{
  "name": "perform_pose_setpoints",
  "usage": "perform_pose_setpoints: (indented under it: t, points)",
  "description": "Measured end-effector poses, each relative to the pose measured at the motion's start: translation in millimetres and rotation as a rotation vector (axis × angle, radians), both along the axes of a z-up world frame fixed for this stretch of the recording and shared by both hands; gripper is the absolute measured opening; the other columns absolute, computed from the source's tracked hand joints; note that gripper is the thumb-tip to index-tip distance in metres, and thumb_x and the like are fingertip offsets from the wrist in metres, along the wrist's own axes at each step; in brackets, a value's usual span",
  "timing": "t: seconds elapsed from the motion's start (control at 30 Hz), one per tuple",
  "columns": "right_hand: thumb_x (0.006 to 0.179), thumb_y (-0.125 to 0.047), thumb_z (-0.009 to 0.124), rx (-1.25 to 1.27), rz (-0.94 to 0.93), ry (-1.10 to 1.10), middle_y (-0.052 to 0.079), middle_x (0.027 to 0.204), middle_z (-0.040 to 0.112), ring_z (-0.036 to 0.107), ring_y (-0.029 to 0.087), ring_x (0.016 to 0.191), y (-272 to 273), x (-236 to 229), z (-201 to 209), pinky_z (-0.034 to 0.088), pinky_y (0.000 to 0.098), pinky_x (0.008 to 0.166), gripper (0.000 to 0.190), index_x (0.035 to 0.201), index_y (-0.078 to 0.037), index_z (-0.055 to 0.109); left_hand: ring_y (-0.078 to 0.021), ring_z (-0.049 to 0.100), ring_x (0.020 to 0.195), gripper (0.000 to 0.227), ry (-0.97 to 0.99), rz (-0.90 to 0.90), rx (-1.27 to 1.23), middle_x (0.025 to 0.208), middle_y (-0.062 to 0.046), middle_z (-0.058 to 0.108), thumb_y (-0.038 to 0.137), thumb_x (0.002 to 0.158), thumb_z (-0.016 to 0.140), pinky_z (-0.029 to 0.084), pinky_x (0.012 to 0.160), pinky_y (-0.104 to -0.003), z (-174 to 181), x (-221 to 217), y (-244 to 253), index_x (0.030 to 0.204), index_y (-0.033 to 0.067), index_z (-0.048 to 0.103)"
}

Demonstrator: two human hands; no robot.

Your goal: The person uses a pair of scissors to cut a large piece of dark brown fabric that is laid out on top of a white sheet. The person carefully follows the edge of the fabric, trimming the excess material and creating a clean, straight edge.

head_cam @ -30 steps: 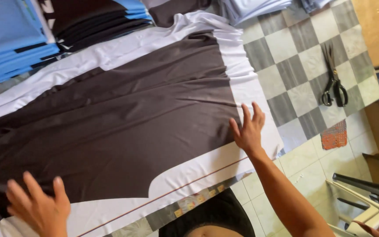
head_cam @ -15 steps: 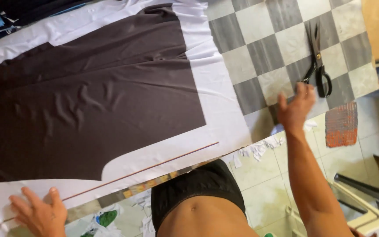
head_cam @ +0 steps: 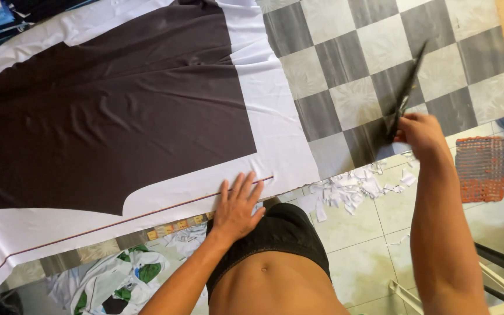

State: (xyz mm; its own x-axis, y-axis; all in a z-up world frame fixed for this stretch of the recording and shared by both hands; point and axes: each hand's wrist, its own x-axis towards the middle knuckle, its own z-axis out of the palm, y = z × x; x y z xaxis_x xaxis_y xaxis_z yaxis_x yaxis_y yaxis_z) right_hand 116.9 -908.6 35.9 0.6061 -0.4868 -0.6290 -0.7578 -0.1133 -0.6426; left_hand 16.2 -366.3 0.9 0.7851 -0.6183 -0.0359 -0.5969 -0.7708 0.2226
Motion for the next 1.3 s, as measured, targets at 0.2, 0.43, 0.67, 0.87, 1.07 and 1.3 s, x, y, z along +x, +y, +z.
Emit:
perform_pose_setpoints:
  t: [0.2,0.43,0.67,0.87,1.07,1.3]
  points:
    - [0.097,-0.046,0.089,0.466,0.242,-0.358,0.019,0.085,0.078,0.071,0.026,0.08,106.6,-215.0,-42.6,0.052,0.0365,0.077,0.051,0.109,0.001,0.075,-0.04,0.047,0.165,0.07,-0.002,0.082,-0.211,0.177,-0.017,0.052,0.054,0.104,0.07,0.031,0.13,-0.075,-17.6,-10.3,11.4,0.165,0.0204,0.063]
    - [0.068,-0.075,0.098,0.691,0.374,-0.072,0.015,0.079,0.077,0.072,0.025,0.073,221.7,-356.5,-7.4,0.06,0.0384,0.069,0.091,0.11,0.001,0.076,-0.03,0.064,0.147,0.04,-0.244,0.034,-0.34,0.149,-0.004,0.069,0.054,0.106,0.073,0.041,0.127,-0.07,-67.7,4.3,32.2,0.137,0.0304,0.077]
    - [0.086,-0.073,0.087,0.678,0.345,-0.107,0.011,0.083,0.069,0.072,0.027,0.076,271.4,-361.8,1.0,0.054,0.0401,0.069,0.077,0.112,-0.001,0.073,-0.0259,0.065,0.142,0.027,-0.325,0.002,-0.407,0.138,-0.001,0.069,0.048,0.107,0.077,0.043,0.125,-0.063,-71.7,6.2,30.6,0.126,0.0288,0.077]
    - [0.092,-0.069,0.085,0.635,0.321,-0.123,0.01,0.078,0.065,0.067,0.025,0.074,290.8,-361.5,-29.8,0.051,0.0391,0.07,0.073,0.114,-0.001,0.07,-0.0233,0.067,0.137,0.017,-0.36,-0.016,-0.43,0.132,0.002,0.069,0.042,0.109,0.078,0.045,0.124,-0.06,-70.9,4.6,31.1,0.119,0.0295,0.076]
    - [0.094,-0.066,0.086,0.619,0.262,-0.11,0.009,0.077,0.061,0.064,0.025,0.073,301.5,-361.4,-25.2,0.05,0.0385,0.069,0.071,0.114,0.0,0.07,-0.0229,0.069,0.134,0.013,-0.393,0.0,-0.464,0.127,0.002,0.071,0.04,0.108,0.08,0.047,0.122,-0.058,-71.7,5.0,29.4,0.113,0.0282,0.076]
    - [0.094,-0.066,0.086,0.599,0.242,-0.088,0.01,0.076,0.061,0.061,0.025,0.073,305.0,-368.2,-24.2,0.049,0.0388,0.07,0.07,0.114,0.0,0.07,-0.0223,0.069,0.134,0.012,-0.366,0.016,-0.458,0.126,0.002,0.071,0.039,0.109,0.08,0.048,0.122,-0.056,-67.3,5.5,30.3,0.112,0.0279,0.076]
